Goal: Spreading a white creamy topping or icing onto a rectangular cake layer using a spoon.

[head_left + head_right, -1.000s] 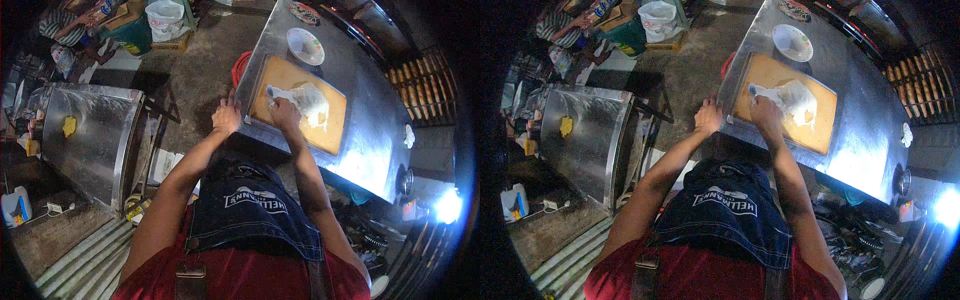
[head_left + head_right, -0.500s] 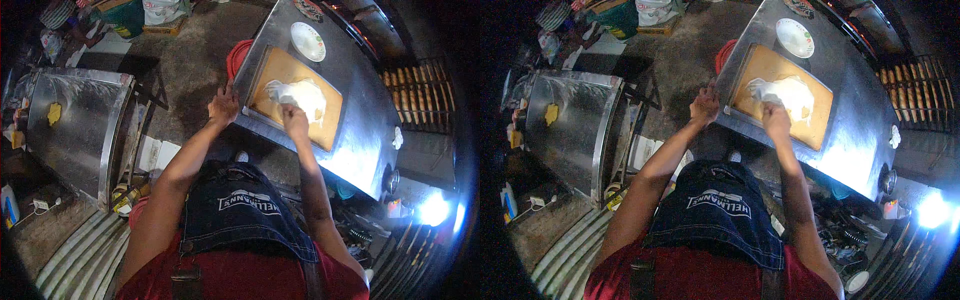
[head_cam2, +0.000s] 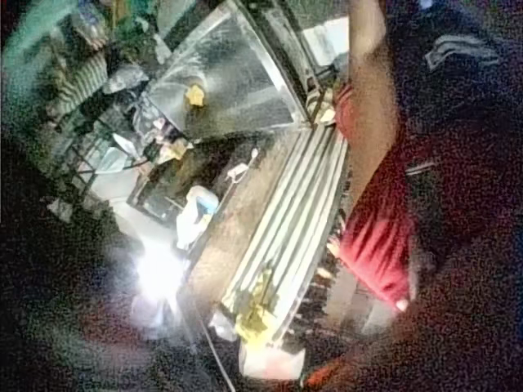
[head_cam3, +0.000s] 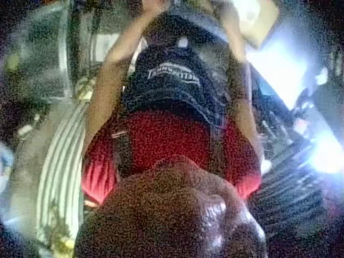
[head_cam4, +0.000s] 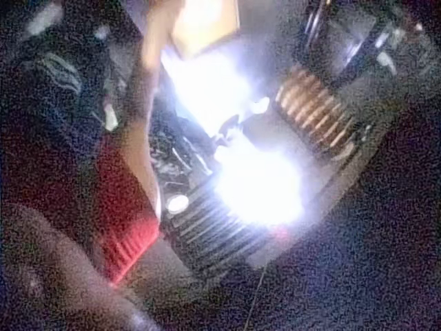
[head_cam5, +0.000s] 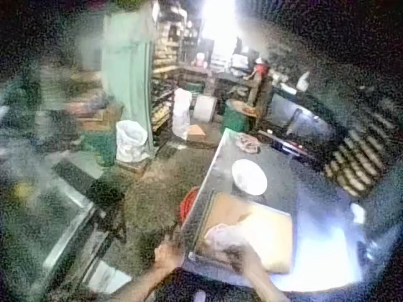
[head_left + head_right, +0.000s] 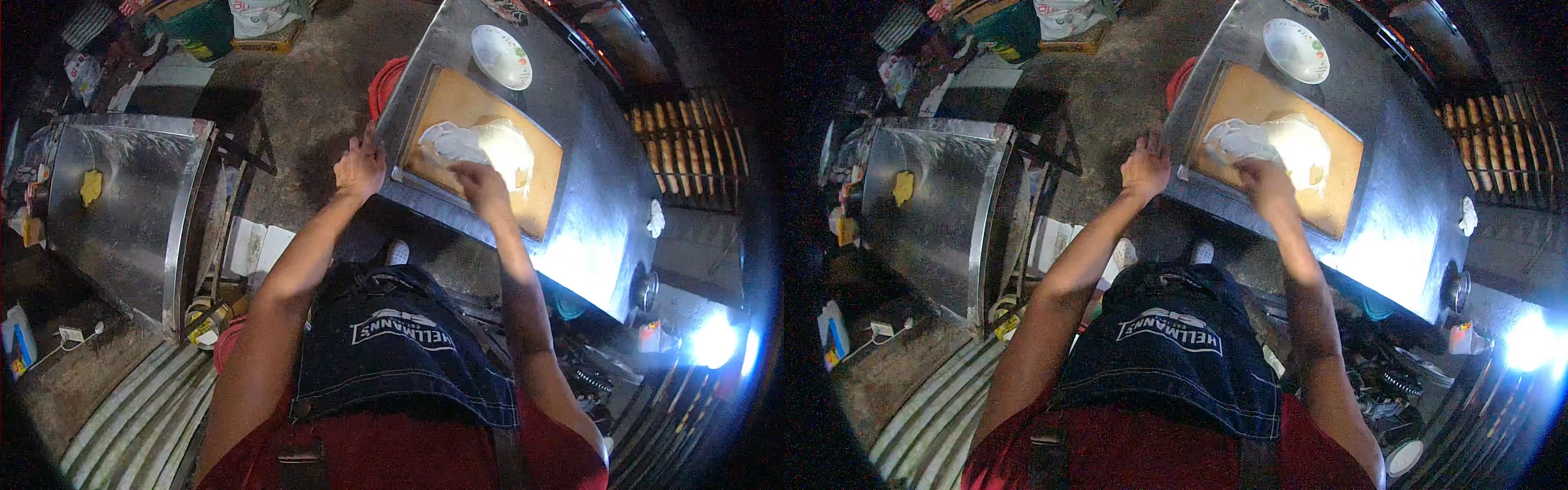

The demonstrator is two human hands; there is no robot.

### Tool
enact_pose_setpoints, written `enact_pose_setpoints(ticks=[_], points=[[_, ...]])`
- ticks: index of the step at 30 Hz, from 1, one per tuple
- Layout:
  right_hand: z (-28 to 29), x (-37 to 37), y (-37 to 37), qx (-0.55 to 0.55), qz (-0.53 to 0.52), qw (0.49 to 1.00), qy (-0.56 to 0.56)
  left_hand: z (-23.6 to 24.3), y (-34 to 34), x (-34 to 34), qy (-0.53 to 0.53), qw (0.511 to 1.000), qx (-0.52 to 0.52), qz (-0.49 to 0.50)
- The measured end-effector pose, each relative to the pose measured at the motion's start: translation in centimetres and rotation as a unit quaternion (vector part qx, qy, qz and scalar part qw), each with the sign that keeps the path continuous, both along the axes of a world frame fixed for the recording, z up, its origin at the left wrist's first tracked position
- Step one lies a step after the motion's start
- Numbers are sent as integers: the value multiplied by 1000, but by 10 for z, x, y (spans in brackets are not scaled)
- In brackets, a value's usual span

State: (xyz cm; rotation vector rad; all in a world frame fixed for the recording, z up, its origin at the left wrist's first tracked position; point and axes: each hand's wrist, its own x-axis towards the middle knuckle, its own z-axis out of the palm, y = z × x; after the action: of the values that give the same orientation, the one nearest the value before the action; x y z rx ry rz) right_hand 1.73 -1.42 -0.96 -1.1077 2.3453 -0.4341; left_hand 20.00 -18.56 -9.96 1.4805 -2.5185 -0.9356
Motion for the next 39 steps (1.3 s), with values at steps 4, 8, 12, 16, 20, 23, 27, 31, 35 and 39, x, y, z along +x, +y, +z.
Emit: enact_pose_setpoints(ticks=[4,8,12,16,20,23,27,31,35,39], points=[[-14,-46,12,-90,-96,991,1,6,-2,-4,-5,1000,9,-8],[-39,-28,3,-85,-24,992,90,0,-1,-11,8,1000,-6,-13],[-5,48,-6,-47,-16,996,74,-3,-3,-1,0,1000,-16,7],[1,47,11,13,27,997,67,0,-1,-4,0,1000,-11,5],[15,5,5,-69,-21,997,37,-1,-1,-2,3,1000,-3,-1],[-4,-30,-3,-45,-34,997,59,-5,0,-9,5,1000,8,-4],[-14,22,1,-54,82,984,148,-7,-3,-1,12,1000,11,-3],[-16,-20,43,-88,-30,996,-4,2,-4,-4,-13,1000,20,4],[-5,-87,80,-65,-109,991,40,-1,-3,-4,-5,1000,-4,-3],[-41,-103,94,-95,-86,992,18,5,0,-11,-2,1000,1,-7]])
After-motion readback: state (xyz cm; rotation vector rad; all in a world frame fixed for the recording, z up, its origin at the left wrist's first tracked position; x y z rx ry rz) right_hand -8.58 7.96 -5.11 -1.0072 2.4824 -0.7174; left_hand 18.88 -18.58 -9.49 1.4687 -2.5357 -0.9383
